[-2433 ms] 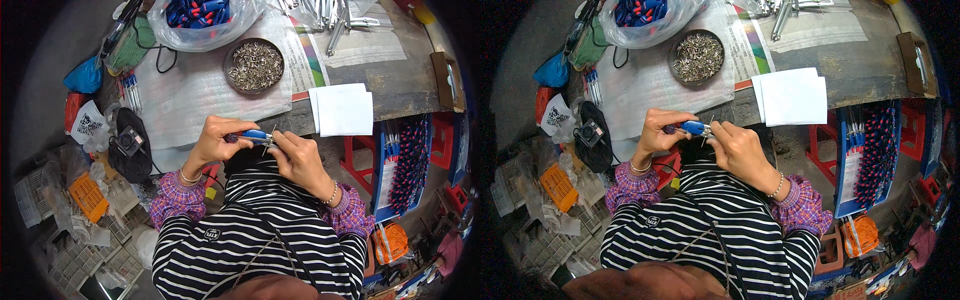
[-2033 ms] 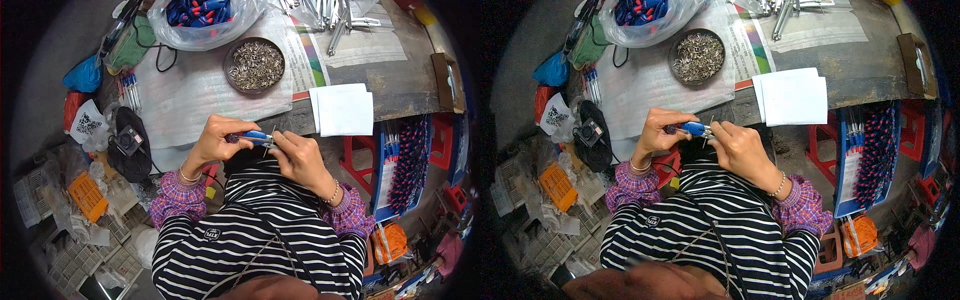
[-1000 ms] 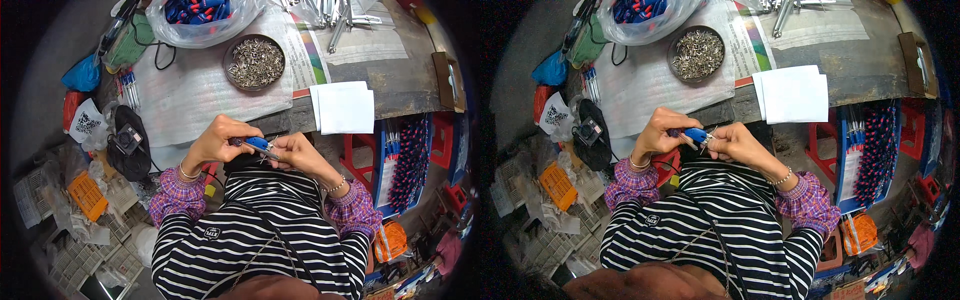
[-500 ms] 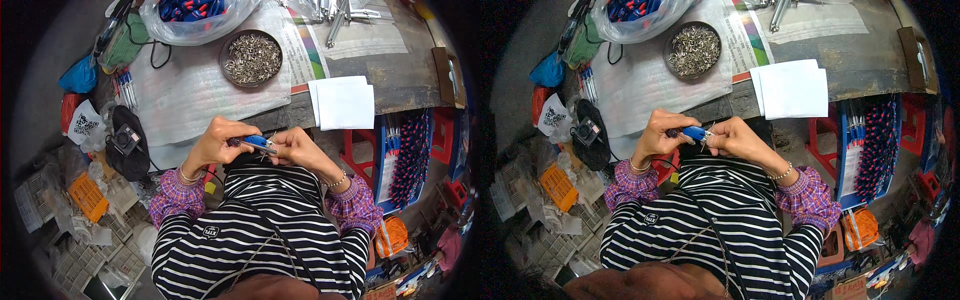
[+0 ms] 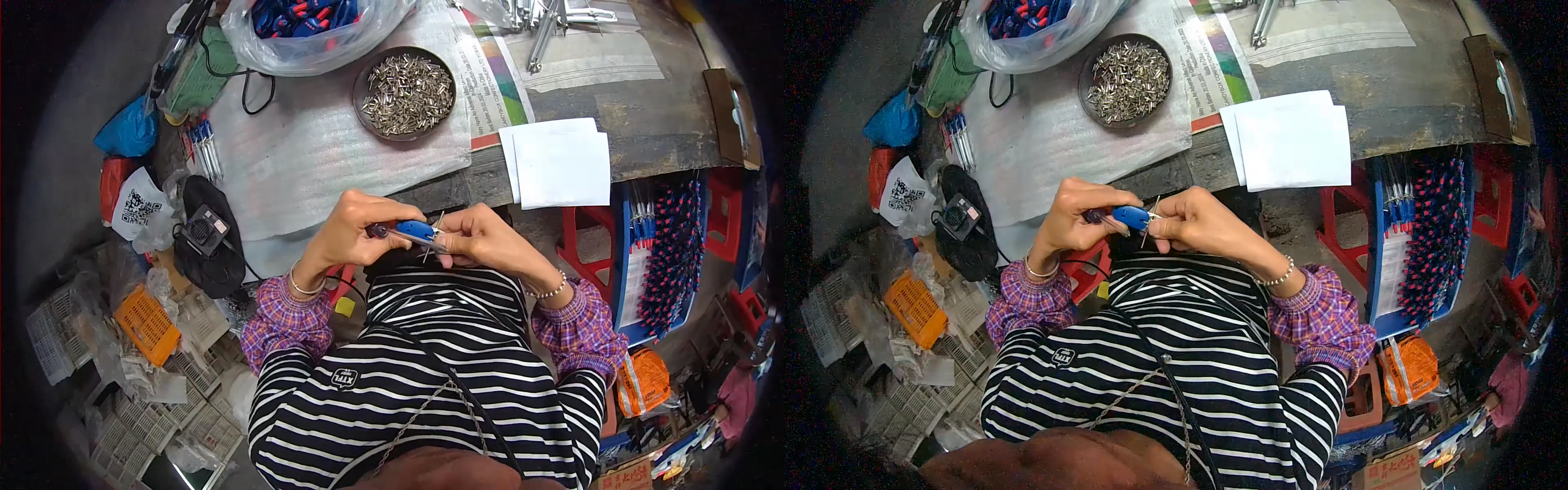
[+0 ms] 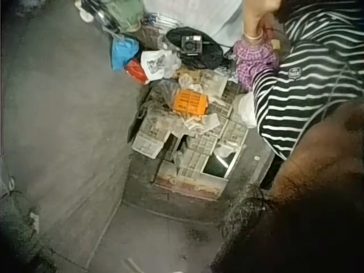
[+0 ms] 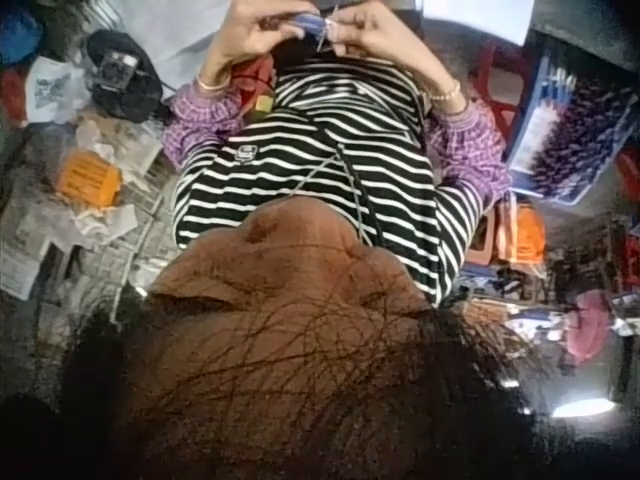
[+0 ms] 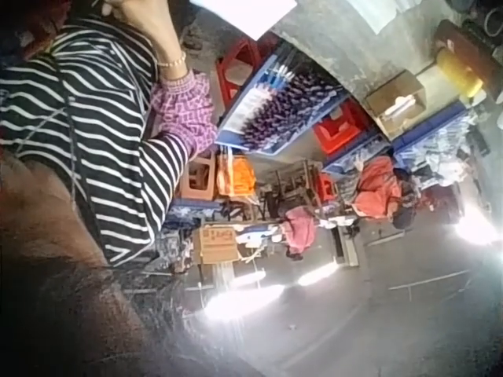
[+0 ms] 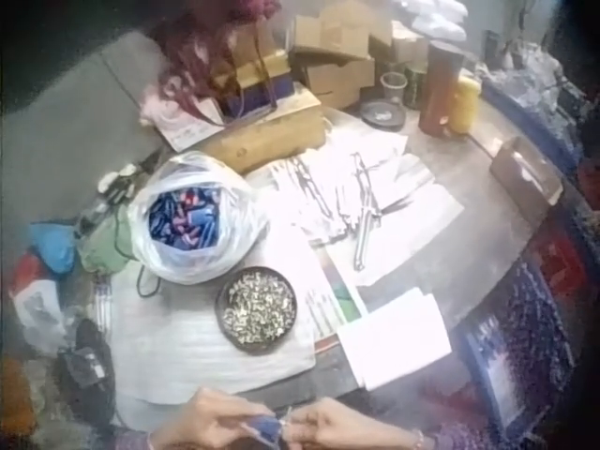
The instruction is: Assembling small components by inserting metal pins into plastic tubes using a manual tool.
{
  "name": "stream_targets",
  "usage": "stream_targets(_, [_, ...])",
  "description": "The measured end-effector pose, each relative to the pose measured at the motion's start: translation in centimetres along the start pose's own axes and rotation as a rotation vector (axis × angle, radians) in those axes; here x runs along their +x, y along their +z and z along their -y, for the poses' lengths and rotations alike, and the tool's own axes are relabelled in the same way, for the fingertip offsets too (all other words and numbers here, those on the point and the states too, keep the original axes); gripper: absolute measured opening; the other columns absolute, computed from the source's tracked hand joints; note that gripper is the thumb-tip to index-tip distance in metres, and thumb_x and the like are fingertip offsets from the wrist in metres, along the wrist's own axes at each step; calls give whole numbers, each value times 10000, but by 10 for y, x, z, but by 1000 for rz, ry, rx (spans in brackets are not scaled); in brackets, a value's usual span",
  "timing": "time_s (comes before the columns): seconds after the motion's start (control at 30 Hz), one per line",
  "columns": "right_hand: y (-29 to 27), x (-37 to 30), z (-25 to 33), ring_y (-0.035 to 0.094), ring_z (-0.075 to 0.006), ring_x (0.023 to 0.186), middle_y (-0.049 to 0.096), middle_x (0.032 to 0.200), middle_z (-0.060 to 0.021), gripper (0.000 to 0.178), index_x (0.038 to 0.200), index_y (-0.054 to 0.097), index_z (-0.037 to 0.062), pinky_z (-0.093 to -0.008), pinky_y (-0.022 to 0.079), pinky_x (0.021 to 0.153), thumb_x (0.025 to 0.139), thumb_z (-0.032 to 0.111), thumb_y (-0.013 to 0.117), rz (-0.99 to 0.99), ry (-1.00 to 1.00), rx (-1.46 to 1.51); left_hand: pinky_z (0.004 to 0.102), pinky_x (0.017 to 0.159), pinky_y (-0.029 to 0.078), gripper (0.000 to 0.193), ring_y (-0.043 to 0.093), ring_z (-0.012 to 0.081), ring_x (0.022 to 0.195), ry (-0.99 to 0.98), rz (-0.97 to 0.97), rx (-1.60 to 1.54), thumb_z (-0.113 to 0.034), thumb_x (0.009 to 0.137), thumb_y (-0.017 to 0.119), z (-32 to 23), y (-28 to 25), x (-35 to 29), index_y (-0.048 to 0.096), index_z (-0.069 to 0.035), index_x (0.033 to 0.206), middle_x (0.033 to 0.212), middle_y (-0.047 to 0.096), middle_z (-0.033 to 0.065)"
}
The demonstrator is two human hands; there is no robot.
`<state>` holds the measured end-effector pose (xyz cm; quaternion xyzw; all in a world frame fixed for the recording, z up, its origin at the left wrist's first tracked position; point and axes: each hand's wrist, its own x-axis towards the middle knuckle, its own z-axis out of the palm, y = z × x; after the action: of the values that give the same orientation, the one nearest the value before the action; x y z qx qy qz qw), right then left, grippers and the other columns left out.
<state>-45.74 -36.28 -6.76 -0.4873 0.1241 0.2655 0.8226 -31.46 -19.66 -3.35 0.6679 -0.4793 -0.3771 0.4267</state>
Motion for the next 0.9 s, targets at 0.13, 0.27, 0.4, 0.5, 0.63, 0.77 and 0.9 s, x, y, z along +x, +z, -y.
stream_targets(0.13, [-1,0,-2,404,-22,475,565,599,12,201,729,623,3,-196,290,421,865,145,583,-34,-26,33,256,558,500,250,664,193,618,-36,-59,35,5,650,677,-4,2,1,674,22,899,712,665,128])
stream_targets(0.27, [-2,0,0,407,-24,480,557,599,15,218,725,612,5,-193,298,423,880,153,572,-38,-28,15,257,562,499,247,659,179,612,-49,-35,61,-27,657,699,1,-2,1,676,19,899,724,671,122])
stream_targets(0.4, [-2,-1,-1,408,-25,479,552,598,16,227,725,606,4,-190,299,423,888,155,560,-8,7,69,252,562,497,256,655,168,603,-56,43,31,-78,670,722,4,-7,2,680,11,906,725,675,113])
stream_targets(0.5, [-1,0,-1,409,-25,477,550,599,15,222,731,605,6,-189,297,422,888,157,561,6,25,105,254,565,495,269,650,160,606,-79,7,23,-106,670,739,3,-6,1,684,2,911,721,675,110])
stream_targets(0.63, [-2,0,1,409,-25,475,553,602,15,209,735,607,4,-190,299,421,879,152,571,-11,15,83,252,562,494,284,649,156,604,-38,-74,72,-121,667,749,4,-2,-1,683,5,913,725,676,109])
stream_targets(0.77, [-3,-2,4,417,-24,483,562,609,12,185,754,617,2,-185,307,429,872,137,574,4,26,46,249,568,493,289,648,153,611,-56,-25,53,-112,660,754,4,-5,-1,681,13,909,727,678,111])
stream_targets(0.9, [-2,-3,4,371,-7,481,527,594,27,203,738,594,15,-170,249,432,889,146,564,29,34,36,247,575,491,287,647,146,622,-101,80,-12,-94,654,758,6,-10,-2,680,20,905,727,677,109])
